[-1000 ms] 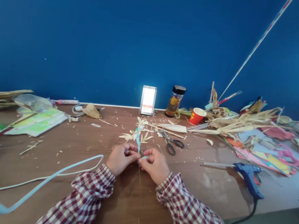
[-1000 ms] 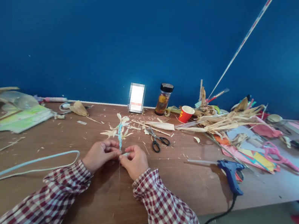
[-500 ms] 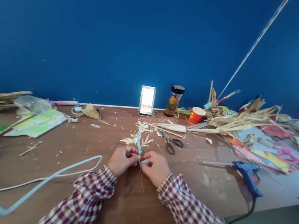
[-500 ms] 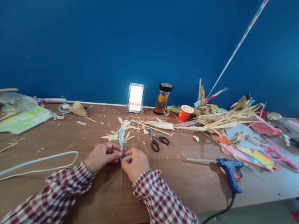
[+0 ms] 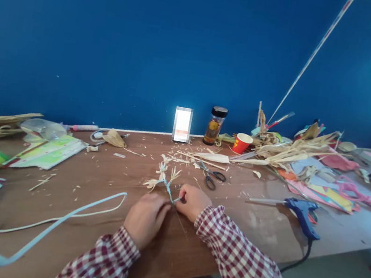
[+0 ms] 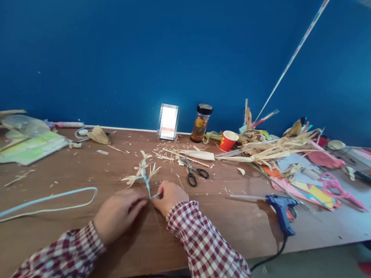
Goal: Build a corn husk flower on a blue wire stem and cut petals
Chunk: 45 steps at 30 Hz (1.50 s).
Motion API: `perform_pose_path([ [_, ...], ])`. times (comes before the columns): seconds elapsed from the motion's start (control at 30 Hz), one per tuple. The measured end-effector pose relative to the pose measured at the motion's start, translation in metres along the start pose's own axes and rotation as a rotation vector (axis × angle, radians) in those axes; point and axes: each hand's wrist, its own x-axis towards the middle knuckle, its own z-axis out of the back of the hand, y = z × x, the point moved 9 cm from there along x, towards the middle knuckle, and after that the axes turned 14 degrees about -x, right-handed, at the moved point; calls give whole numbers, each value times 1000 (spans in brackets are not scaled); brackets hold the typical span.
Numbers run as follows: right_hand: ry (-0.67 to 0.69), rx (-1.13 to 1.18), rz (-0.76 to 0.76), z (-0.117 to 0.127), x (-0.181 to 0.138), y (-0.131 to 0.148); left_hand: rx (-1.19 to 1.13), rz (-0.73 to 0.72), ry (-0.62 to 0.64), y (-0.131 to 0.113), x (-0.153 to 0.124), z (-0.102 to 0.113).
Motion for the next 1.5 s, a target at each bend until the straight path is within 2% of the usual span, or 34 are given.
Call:
perform_pose_path([
  [0.07,8,10,11,-1,1,0,9,-159,73,-19,-14,-12],
  [0.3,22,62,101,0,7,4,112,-154,133,-25,-28,-31],
  [0.47,137,8,152,-17,23,-2,140,-160,107,-29,-31,-29],
  [0.57,135,-22,158,-20,28,-4,80,-138,84,-27,-33,-28],
  [0.9,151,-102,29,-13,9,-1,158,-211,277,-18,-29,-29],
  [1.03,171,-76,16,-11,8,-1,209,-217,341,-12,-26,-28],
  [1.13,168,30,36,-4,2,-9,224,-224,357,-9,-25,-27],
  [1.23,107,210,37,13,-16,-33,236,-273,346,-6,-26,-28],
  [1.3,-2,244,-31,32,-37,-64,243,-333,299,-2,-27,-27],
  [1.37,-181,176,-153,59,-64,-104,255,-401,256,6,-29,-29],
  [1.5,-530,-142,-376,113,-125,-180,218,-502,134,24,-29,-31],
])
